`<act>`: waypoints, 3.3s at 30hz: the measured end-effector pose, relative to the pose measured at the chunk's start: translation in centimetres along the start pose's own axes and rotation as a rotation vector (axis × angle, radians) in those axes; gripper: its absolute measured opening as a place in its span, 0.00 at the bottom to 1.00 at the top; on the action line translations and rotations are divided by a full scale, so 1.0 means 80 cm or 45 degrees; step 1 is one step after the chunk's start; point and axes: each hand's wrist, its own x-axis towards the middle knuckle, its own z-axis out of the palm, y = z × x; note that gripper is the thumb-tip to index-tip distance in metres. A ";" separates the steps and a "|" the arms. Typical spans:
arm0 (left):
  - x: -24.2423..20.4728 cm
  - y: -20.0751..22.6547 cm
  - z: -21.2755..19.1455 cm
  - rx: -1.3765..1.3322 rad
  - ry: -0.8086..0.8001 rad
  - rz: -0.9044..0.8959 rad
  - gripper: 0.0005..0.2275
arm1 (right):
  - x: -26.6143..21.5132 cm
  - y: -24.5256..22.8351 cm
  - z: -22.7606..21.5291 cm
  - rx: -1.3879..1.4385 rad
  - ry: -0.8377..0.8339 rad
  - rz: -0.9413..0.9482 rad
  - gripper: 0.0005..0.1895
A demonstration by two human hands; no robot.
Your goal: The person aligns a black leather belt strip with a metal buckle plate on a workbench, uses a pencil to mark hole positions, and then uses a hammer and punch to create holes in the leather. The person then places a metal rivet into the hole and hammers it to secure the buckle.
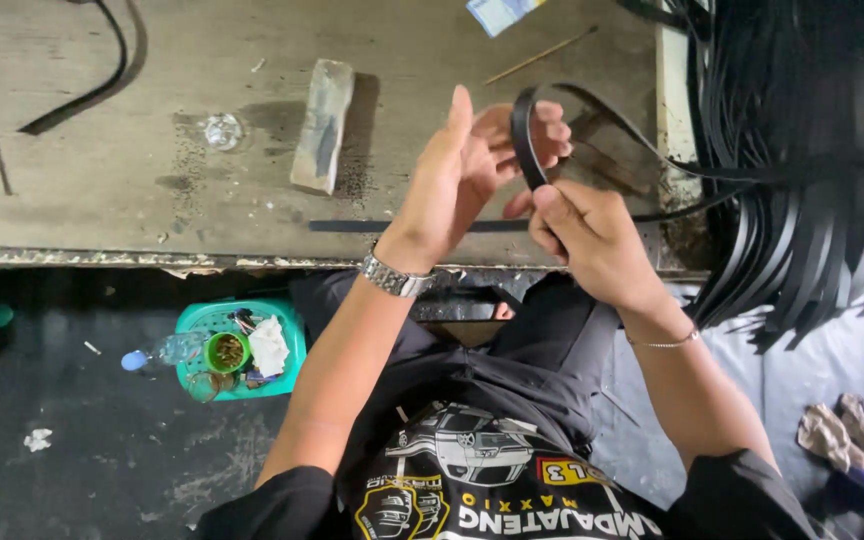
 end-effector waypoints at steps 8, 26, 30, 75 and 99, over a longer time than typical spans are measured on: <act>0.006 0.137 -0.028 0.179 0.349 0.271 0.18 | 0.029 0.031 -0.020 -0.436 0.182 0.104 0.16; -0.124 0.331 -0.116 2.202 0.716 0.689 0.10 | 0.162 -0.045 -0.041 -0.774 0.241 -0.604 0.09; -0.147 0.322 -0.216 1.599 0.760 0.807 0.11 | 0.238 0.013 -0.016 -0.719 0.178 -0.747 0.09; -0.077 -0.149 -0.174 2.247 0.003 0.603 0.05 | -0.002 0.239 0.017 -1.061 0.557 -0.454 0.04; -0.163 -0.086 -0.183 2.393 0.705 0.437 0.13 | 0.005 0.237 0.019 -1.063 0.544 -0.402 0.06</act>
